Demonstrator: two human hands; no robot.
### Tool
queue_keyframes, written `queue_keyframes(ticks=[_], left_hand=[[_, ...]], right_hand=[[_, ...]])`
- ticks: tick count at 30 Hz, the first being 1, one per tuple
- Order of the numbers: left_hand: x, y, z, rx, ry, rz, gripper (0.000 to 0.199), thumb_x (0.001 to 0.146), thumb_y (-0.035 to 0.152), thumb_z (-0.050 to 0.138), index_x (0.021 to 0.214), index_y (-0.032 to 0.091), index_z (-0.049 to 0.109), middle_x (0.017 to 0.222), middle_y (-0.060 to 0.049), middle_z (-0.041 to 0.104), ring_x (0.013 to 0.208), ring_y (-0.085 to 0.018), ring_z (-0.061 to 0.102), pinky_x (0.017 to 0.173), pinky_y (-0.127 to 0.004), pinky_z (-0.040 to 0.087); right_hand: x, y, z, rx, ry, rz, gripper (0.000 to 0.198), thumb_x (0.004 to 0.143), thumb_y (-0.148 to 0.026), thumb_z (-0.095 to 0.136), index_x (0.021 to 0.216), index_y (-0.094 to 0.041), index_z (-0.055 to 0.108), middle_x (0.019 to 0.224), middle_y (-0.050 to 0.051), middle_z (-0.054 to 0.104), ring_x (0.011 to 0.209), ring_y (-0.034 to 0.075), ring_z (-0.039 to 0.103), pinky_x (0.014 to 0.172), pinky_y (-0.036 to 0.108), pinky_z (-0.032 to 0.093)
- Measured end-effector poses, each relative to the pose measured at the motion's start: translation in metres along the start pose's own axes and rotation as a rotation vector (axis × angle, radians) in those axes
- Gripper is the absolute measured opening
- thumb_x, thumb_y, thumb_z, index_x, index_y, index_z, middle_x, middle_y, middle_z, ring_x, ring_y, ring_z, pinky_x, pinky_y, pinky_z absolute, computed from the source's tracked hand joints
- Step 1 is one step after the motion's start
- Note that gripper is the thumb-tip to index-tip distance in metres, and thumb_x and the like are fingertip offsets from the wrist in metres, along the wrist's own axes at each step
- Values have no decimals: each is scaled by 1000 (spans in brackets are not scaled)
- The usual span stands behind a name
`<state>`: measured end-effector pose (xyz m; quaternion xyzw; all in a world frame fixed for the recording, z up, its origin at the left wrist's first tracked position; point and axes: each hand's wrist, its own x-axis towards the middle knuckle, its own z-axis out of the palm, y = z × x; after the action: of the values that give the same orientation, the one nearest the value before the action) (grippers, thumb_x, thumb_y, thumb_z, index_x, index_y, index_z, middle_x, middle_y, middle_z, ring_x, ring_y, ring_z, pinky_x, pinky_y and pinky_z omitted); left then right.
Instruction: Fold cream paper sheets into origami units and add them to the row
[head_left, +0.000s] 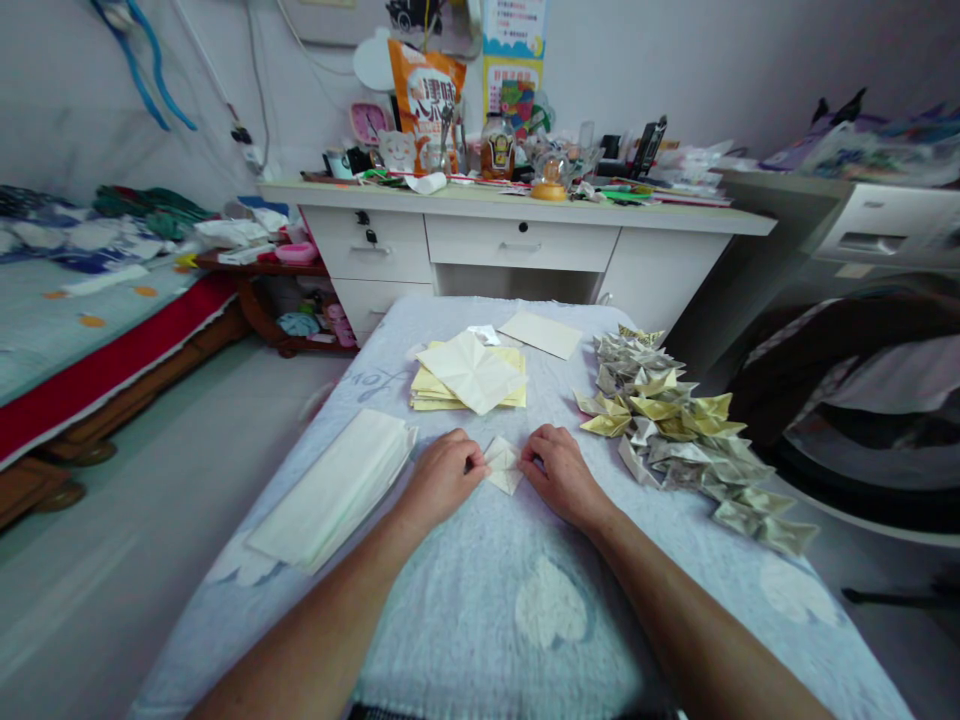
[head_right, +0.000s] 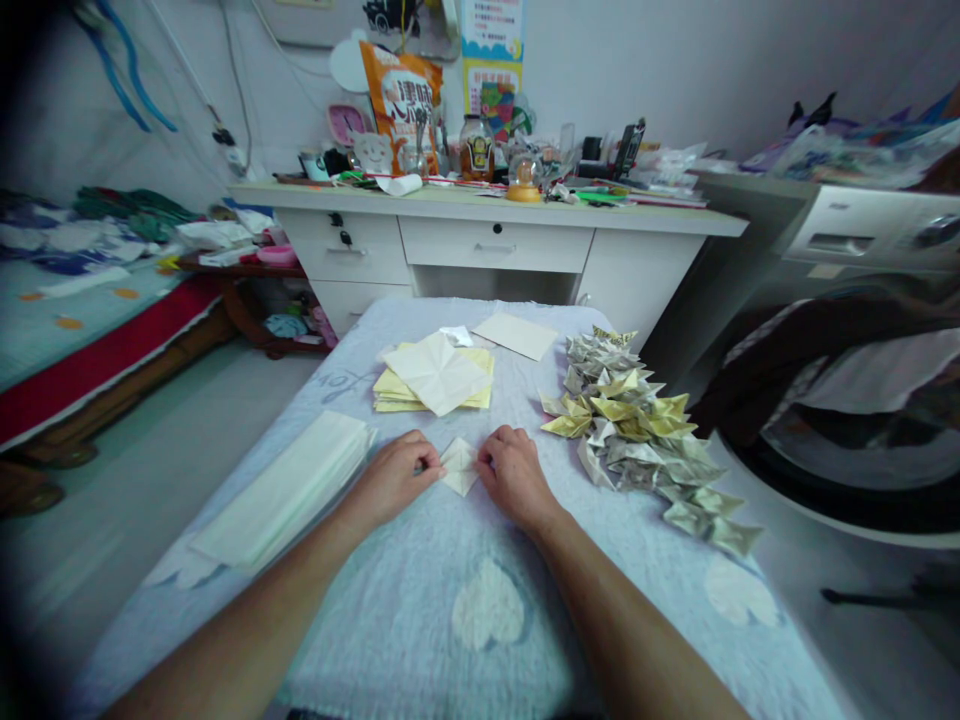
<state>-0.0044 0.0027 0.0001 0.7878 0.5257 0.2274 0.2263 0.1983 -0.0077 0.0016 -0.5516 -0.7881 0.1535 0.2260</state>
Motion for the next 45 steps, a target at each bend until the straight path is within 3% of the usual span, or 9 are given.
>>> queue_keyframes(ticks=[6, 15, 22, 29, 36, 45], left_hand=[[-1, 2, 0, -28, 2, 11, 3, 76, 19, 62, 75, 19, 65, 83, -1, 58, 80, -15, 57, 73, -25, 41], [-2, 3, -1, -53, -20, 41, 10, 78, 15, 59, 74, 19, 67, 82, -1, 60, 78, -13, 57, 71, -24, 42], [-3, 3, -2, -8, 14, -9, 4, 75, 17, 62, 75, 19, 66, 82, 0, 59, 78, -14, 57, 70, -25, 42], [-4, 1, -1, 2, 1, 20, 8, 78, 18, 58, 74, 19, 65, 82, -1, 57, 79, -15, 56, 71, -25, 41], [-3, 2, 1, 56, -7, 40, 10, 81, 16, 55, 72, 18, 60, 80, -1, 56, 79, -15, 55, 72, -25, 40], [-4, 5, -1, 62, 8, 22, 10, 81, 16, 54, 72, 19, 59, 83, -1, 53, 81, -15, 55, 75, -26, 41]], right_hand=[[0, 1, 1, 22, 17, -12, 2, 82, -17, 63, 82, -18, 64, 91, 5, 58, 88, 19, 48, 79, 31, 36], [-2, 1, -1, 31, 57, -66, 7, 79, -12, 65, 80, -19, 68, 91, 5, 60, 88, 19, 49, 80, 32, 37], [-3, 4, 0, 29, 70, -63, 8, 76, -11, 66, 76, -18, 65, 89, 4, 59, 86, 19, 49, 79, 31, 36], [-4, 2, -3, 18, 77, -6, 16, 76, -16, 68, 90, -19, 63, 98, 6, 57, 93, 21, 46, 82, 32, 36], [-2, 5, -4, 49, 39, -22, 8, 81, -15, 62, 85, -20, 67, 97, 5, 57, 94, 20, 47, 83, 32, 34], [4, 4, -3, 37, 2, 41, 11, 85, -16, 58, 79, -18, 67, 94, 6, 58, 91, 19, 46, 82, 31, 33]])
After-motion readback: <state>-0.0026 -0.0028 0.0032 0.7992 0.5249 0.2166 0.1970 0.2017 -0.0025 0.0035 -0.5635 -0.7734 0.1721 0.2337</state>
